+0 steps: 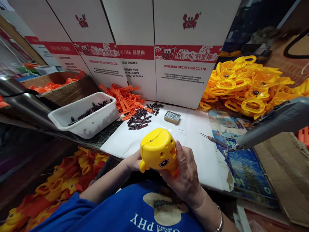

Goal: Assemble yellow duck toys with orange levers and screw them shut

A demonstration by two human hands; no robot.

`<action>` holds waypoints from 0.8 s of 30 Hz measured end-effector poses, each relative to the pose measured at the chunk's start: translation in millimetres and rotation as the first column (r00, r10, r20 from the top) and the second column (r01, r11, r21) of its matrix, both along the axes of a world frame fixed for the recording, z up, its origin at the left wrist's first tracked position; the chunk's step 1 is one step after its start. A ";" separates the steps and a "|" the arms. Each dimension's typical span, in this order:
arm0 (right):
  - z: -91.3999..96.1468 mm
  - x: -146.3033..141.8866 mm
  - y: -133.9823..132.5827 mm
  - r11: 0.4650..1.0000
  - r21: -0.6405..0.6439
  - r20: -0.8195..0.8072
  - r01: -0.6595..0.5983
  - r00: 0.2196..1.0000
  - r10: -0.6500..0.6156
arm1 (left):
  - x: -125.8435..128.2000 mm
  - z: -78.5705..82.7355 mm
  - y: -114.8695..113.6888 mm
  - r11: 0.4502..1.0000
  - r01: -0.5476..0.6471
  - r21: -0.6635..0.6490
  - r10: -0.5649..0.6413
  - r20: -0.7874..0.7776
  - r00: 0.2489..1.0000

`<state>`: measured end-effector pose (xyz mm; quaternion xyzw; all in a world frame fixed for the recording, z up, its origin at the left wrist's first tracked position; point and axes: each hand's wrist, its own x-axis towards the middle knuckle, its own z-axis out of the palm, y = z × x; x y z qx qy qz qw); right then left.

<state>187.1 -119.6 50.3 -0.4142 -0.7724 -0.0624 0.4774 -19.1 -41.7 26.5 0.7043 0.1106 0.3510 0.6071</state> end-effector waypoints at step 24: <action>6.7 -14.1 -4.8 0.983 0.128 0.137 0.130 0.980 -0.147 | 12.1 39.3 -51.1 0.966 -0.224 -0.129 0.254 0.312 0.915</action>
